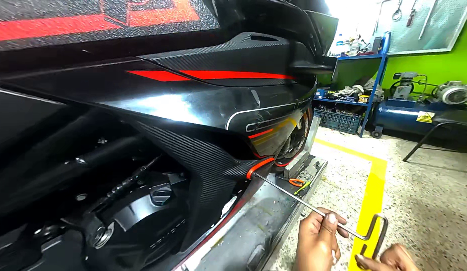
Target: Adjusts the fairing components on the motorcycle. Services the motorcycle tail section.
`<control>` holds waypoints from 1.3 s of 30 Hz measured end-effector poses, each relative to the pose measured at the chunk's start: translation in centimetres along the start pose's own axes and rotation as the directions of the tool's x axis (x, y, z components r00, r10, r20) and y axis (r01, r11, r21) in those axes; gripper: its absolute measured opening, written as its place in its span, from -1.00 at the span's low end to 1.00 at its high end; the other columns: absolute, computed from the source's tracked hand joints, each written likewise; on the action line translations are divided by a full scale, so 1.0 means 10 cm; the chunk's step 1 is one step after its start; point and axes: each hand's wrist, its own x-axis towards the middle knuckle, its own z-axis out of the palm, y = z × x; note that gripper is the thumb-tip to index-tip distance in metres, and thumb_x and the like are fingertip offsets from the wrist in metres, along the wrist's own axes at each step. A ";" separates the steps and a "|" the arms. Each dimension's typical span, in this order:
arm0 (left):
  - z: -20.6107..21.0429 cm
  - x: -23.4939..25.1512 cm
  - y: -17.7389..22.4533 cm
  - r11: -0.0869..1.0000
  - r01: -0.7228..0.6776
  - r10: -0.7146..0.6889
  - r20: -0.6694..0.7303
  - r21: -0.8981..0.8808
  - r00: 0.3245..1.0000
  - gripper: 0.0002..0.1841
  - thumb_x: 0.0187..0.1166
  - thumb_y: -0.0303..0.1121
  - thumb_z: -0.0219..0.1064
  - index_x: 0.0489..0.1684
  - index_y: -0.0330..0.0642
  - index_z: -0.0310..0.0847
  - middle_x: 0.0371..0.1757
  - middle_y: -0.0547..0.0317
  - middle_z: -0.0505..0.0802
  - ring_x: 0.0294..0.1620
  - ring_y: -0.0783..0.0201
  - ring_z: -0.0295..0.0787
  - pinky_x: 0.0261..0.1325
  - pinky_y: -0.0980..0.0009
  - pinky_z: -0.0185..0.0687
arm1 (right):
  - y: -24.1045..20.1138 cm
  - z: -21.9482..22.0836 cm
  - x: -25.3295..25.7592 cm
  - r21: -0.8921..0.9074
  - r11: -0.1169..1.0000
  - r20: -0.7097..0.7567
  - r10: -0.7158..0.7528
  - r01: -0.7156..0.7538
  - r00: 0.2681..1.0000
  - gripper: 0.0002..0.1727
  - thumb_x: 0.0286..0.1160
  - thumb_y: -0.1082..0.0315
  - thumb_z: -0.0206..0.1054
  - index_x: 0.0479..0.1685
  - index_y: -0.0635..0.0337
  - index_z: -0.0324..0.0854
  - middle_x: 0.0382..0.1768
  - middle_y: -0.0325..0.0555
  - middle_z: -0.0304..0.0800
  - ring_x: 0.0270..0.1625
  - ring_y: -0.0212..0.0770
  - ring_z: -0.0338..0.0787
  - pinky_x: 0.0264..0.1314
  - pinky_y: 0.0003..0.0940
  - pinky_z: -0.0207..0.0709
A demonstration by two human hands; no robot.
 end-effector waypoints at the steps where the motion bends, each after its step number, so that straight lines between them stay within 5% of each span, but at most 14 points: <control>1: 0.00 -0.01 -0.02 1.000 0.009 -0.009 0.003 -0.021 1.000 -0.75 0.82 -0.51 -0.02 -0.03 -0.39 0.61 -0.45 0.24 0.77 -0.74 0.65 0.34 -0.64 0.72 0.32 | 0.03 -0.01 0.04 0.047 0.995 0.038 0.087 -0.089 0.995 -0.73 0.64 0.26 0.29 0.01 0.08 0.92 -0.32 0.00 0.58 -0.08 -0.20 0.54 0.13 -0.24 0.35; 4: 0.03 -0.05 -0.02 0.995 0.030 -0.028 0.021 -0.098 0.999 -0.75 0.83 -0.47 -0.06 -0.05 -0.33 0.57 -0.55 0.33 0.65 -0.75 0.63 0.32 -0.63 0.71 0.33 | 0.11 -0.02 0.20 0.213 0.957 0.007 0.198 -0.195 0.980 -0.78 0.49 0.46 0.23 -0.37 0.16 0.80 -0.23 -0.30 0.66 -0.02 -0.50 0.62 0.12 -0.53 0.53; 8: 0.06 -0.08 0.01 0.993 0.051 -0.050 0.015 -0.104 0.999 -0.78 0.84 -0.44 -0.08 -0.08 -0.26 0.51 -0.56 0.40 0.57 -0.75 0.64 0.28 -0.63 0.72 0.31 | -0.04 -0.11 0.34 0.327 0.939 -0.074 0.139 -0.107 0.988 -0.66 0.82 0.11 0.09 0.14 -0.36 0.84 -0.08 -0.66 0.71 -0.02 -0.70 0.58 0.07 -0.67 0.47; 10: 0.06 -0.08 0.02 0.994 0.062 -0.063 -0.013 -0.092 0.998 -0.79 0.84 -0.46 -0.06 -0.10 -0.27 0.49 -0.57 0.39 0.55 -0.76 0.63 0.27 -0.65 0.72 0.30 | -0.13 -0.06 0.22 0.171 0.984 -0.071 -0.029 0.041 0.997 -0.63 0.84 0.06 0.10 0.26 -0.13 0.80 -0.25 -0.34 0.57 -0.14 -0.61 0.52 0.01 -0.68 0.38; 13: 0.05 -0.07 0.00 0.992 0.073 -0.075 -0.023 -0.106 0.997 -0.81 0.83 -0.48 -0.05 -0.10 -0.27 0.49 -0.59 0.39 0.51 -0.76 0.61 0.25 -0.65 0.70 0.28 | -0.01 0.07 0.00 0.084 0.984 0.013 -0.160 0.159 0.987 -0.67 0.69 0.26 0.18 0.11 0.15 0.86 -0.47 0.02 0.52 -0.26 -0.21 0.50 -0.02 -0.35 0.34; 16: 0.01 -0.10 -0.05 0.990 0.085 -0.089 -0.025 -0.113 0.996 -0.80 0.83 -0.48 -0.05 -0.08 -0.27 0.50 -0.60 0.41 0.49 -0.76 0.63 0.24 -0.65 0.71 0.27 | 0.10 0.08 0.01 0.044 0.997 0.057 -0.073 0.071 0.996 -0.70 0.58 0.38 0.22 0.02 0.10 0.90 -0.45 0.01 0.63 -0.18 -0.25 0.59 0.02 -0.46 0.41; 19: 0.01 -0.10 -0.04 0.986 0.084 -0.085 -0.002 -0.144 0.996 -0.78 0.83 -0.46 -0.07 -0.12 -0.24 0.51 -0.67 0.46 0.46 -0.78 0.63 0.24 -0.66 0.71 0.26 | 0.14 0.10 0.08 0.114 0.992 -0.018 0.053 -0.050 0.998 -0.74 0.51 0.47 0.19 -0.22 0.31 0.85 -0.43 -0.09 0.56 -0.21 -0.45 0.53 -0.10 -0.64 0.37; 22: 0.01 -0.12 -0.02 0.988 0.050 -0.049 0.012 -0.143 0.999 -0.78 0.82 -0.46 -0.06 -0.17 -0.21 0.52 -0.70 0.47 0.45 -0.78 0.64 0.24 -0.65 0.70 0.25 | 0.16 0.05 0.12 0.311 0.932 -0.114 0.230 -0.185 0.966 -0.67 0.71 0.32 0.14 0.01 -0.07 0.90 -0.27 -0.57 0.68 -0.27 -0.73 0.51 -0.25 -0.74 0.38; 24: -0.02 -0.10 -0.04 0.994 0.037 -0.037 0.003 -0.105 0.999 -0.80 0.81 -0.47 -0.04 -0.15 -0.21 0.51 -0.67 0.47 0.46 -0.76 0.64 0.25 -0.64 0.70 0.25 | 0.03 0.01 0.16 0.325 0.939 -0.122 0.159 -0.112 0.980 -0.68 0.79 0.10 0.14 0.15 -0.32 0.85 -0.20 -0.71 0.69 -0.19 -0.76 0.54 -0.14 -0.75 0.41; 26: -0.03 -0.09 -0.06 0.995 0.045 -0.047 -0.018 -0.093 0.999 -0.81 0.81 -0.47 -0.02 -0.14 -0.22 0.52 -0.66 0.46 0.47 -0.76 0.63 0.24 -0.65 0.70 0.25 | -0.11 0.03 0.11 0.243 0.970 -0.089 0.004 0.018 0.996 -0.68 0.78 0.05 0.17 0.19 -0.24 0.84 -0.23 -0.58 0.66 -0.11 -0.70 0.57 0.07 -0.70 0.44; 29: -0.01 -0.06 -0.02 0.992 0.039 -0.042 -0.022 -0.121 0.999 -0.82 0.79 -0.49 -0.01 -0.15 -0.23 0.52 -0.65 0.45 0.46 -0.77 0.63 0.23 -0.65 0.70 0.25 | -0.06 0.14 -0.03 0.162 0.980 -0.009 -0.111 0.111 0.994 -0.71 0.62 0.28 0.26 -0.03 0.24 0.87 -0.47 0.03 0.62 -0.25 -0.25 0.57 0.00 -0.38 0.42; 32: -0.02 -0.09 -0.03 0.992 0.029 -0.031 -0.009 -0.125 0.999 -0.81 0.80 -0.48 -0.02 -0.14 -0.21 0.52 -0.65 0.48 0.47 -0.76 0.65 0.24 -0.65 0.72 0.27 | 0.12 0.09 0.02 0.127 0.992 -0.036 0.022 -0.017 0.999 -0.75 0.67 0.29 0.21 -0.09 0.13 0.83 -0.34 -0.17 0.65 -0.15 -0.51 0.61 0.00 -0.63 0.48; 36: -0.05 -0.08 -0.07 0.993 0.028 -0.030 -0.016 -0.118 0.999 -0.82 0.79 -0.47 0.00 -0.15 -0.21 0.53 -0.64 0.47 0.49 -0.76 0.65 0.24 -0.65 0.72 0.26 | -0.05 0.00 0.21 0.179 0.983 -0.142 0.070 -0.044 0.987 -0.69 0.79 0.03 0.15 0.18 -0.43 0.83 -0.18 -0.72 0.68 -0.14 -0.79 0.57 -0.05 -0.79 0.43; 39: -0.07 -0.05 -0.07 0.991 0.029 -0.033 -0.026 -0.131 0.999 -0.81 0.79 -0.48 0.00 -0.17 -0.21 0.54 -0.70 0.48 0.43 -0.79 0.63 0.21 -0.67 0.70 0.23 | -0.11 0.13 -0.01 0.116 0.988 -0.066 -0.099 0.106 0.993 -0.72 0.65 0.25 0.26 -0.04 0.19 0.85 -0.43 -0.06 0.63 -0.25 -0.33 0.59 -0.03 -0.43 0.43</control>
